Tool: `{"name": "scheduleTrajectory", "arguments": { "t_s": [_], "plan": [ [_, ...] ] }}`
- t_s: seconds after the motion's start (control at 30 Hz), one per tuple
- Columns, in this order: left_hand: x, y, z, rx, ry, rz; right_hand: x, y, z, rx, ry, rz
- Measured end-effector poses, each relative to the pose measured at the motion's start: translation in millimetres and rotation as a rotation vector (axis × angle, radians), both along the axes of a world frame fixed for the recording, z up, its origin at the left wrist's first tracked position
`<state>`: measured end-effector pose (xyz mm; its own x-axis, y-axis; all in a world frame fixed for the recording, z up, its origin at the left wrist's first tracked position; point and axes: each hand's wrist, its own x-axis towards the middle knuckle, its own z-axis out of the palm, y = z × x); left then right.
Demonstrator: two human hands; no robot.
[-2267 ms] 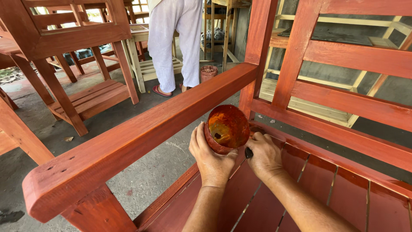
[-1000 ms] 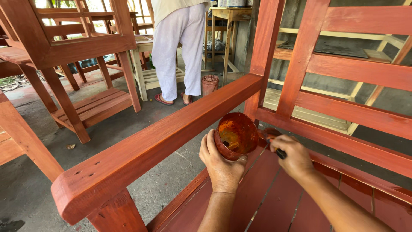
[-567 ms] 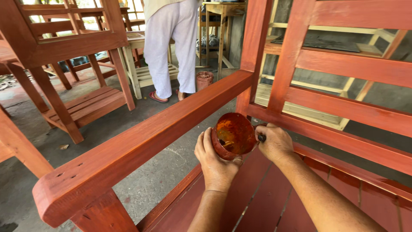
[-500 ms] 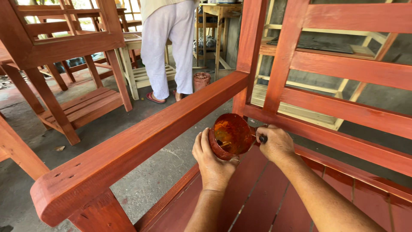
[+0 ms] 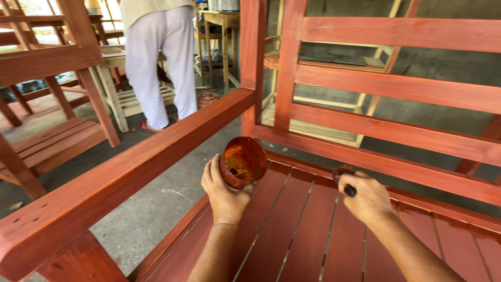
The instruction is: The person applies reddish-brown paint to a wooden chair using a brush. They hold a small container of paint in the left hand and repeatedly dip the brush to coat the backrest, armrest, and seat slats. The person works methodically across the chair surfaces, ensuring even coverage.
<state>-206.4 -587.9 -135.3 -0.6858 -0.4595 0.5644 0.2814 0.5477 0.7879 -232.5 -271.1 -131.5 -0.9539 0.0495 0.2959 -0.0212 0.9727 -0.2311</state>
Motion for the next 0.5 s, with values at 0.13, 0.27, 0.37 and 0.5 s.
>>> {"name": "scheduleTrajectory", "arguments": {
  "t_s": [0.13,0.27,0.37,0.5],
  "plan": [
    [3,10,2,-0.033,-0.005,-0.061,29,58,-4,0.073,0.037,-0.116],
    [5,16,3,-0.044,0.025,-0.077,58,111,-5,0.092,0.076,-0.215],
    [4,17,5,-0.049,0.038,-0.081,62,117,-8,0.102,0.097,-0.279],
    [4,18,5,-0.06,0.062,-0.07,38,74,-9,0.101,0.098,-0.184]
  ]
}}
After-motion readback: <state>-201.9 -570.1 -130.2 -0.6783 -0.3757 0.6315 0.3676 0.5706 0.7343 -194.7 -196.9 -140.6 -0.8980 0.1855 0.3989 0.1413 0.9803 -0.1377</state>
